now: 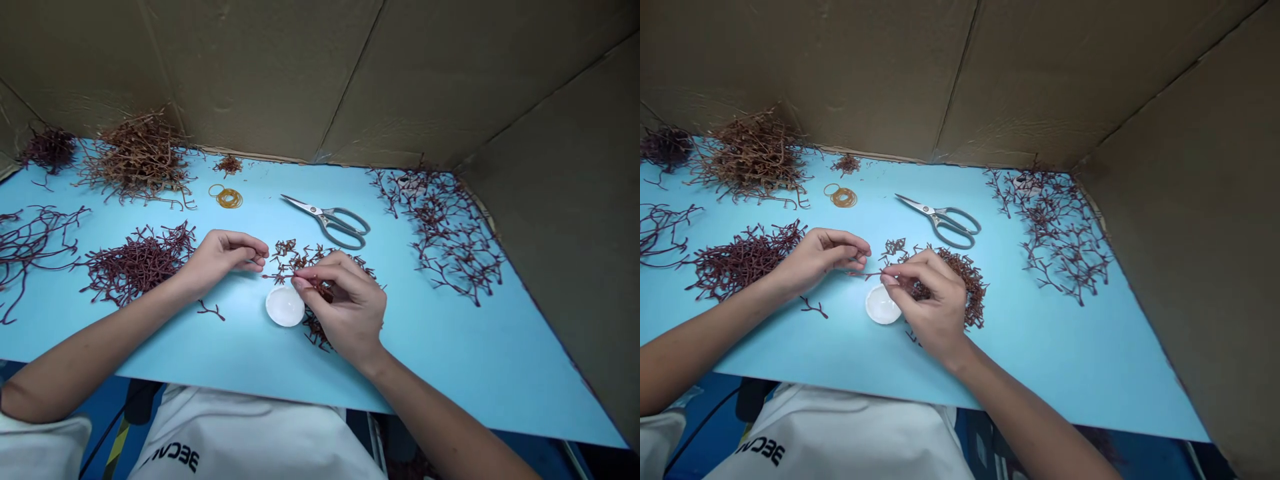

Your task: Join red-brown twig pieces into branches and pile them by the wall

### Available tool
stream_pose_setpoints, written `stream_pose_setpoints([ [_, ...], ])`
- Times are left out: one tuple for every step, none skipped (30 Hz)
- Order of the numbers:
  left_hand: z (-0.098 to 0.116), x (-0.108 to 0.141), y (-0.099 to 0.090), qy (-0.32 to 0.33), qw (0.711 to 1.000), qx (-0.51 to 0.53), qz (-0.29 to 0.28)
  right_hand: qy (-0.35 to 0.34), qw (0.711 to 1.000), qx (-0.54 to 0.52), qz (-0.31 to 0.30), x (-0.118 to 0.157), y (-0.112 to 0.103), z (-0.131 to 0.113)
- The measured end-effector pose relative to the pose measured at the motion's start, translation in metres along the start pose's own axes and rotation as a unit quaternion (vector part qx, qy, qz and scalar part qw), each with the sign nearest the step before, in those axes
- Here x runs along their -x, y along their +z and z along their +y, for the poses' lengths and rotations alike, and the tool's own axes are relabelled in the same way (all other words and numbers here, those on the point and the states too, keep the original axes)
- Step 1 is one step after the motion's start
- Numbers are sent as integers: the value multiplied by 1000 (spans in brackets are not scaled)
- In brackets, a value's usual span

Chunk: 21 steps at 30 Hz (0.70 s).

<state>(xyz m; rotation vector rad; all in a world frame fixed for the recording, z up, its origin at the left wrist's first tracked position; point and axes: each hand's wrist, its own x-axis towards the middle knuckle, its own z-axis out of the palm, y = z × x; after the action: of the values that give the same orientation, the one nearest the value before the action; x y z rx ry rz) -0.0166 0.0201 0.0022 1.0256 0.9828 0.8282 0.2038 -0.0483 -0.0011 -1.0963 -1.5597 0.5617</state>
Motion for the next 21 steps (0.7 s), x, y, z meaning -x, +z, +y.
stream_pose_setpoints([
  [1,1,0,-10,1000,21,4,-1,1000,-2,2,0,0,1],
  [1,1,0,-20,999,39,5,-1,1000,-3,4,0,0,1],
  [2,2,0,-30,998,54,5,0,1000,-3,6,0,0,1],
  [2,2,-1,-39,997,64,3,2,1000,-2,6,0,0,1],
  [2,2,-1,-45,997,70,1,4,1000,0,7,0,0,1],
  [1,2,-2,-49,996,72,0,6,1000,3,6,0,1,1],
  [0,1,-2,-51,996,73,0,7,1000,4,5,0,1,1],
  [-1,0,-3,-51,996,72,2,7,1000,5,4,0,1,0],
  [-2,-1,-4,-50,996,71,5,6,1000,5,2,0,1,0],
  [-3,-1,-4,-47,996,71,10,4,1000,4,1,0,1,-1],
  [-4,-2,-5,-44,996,73,13,2,1000,4,1,0,1,-1],
  [-5,-3,-5,-40,996,77,16,1,1000,4,0,0,1,-1],
  [-5,-3,-5,-33,996,83,16,-2,1000,4,-1,0,1,-2],
  [-5,-3,-6,-27,995,90,15,-4,1000,5,-1,0,1,-1],
  [-5,-3,-6,-24,995,97,10,-6,1000,5,-1,1,1,-1],
  [-4,-2,-6,-21,995,101,3,-7,1000,5,-1,1,0,-1],
  [-3,-2,-5,-21,995,102,-6,-6,1000,4,-2,1,0,0],
  [-2,-1,-5,-24,995,97,-16,-4,1000,2,-3,1,-1,0],
  [-1,0,-5,-28,995,90,-26,-2,1000,-1,-4,1,-1,1],
  [-1,0,-4,-32,996,81,-35,0,1000,-5,-7,1,-1,1],
  [-1,1,-3,-34,996,74,-43,-1,1000,-10,-11,1,-1,1],
])
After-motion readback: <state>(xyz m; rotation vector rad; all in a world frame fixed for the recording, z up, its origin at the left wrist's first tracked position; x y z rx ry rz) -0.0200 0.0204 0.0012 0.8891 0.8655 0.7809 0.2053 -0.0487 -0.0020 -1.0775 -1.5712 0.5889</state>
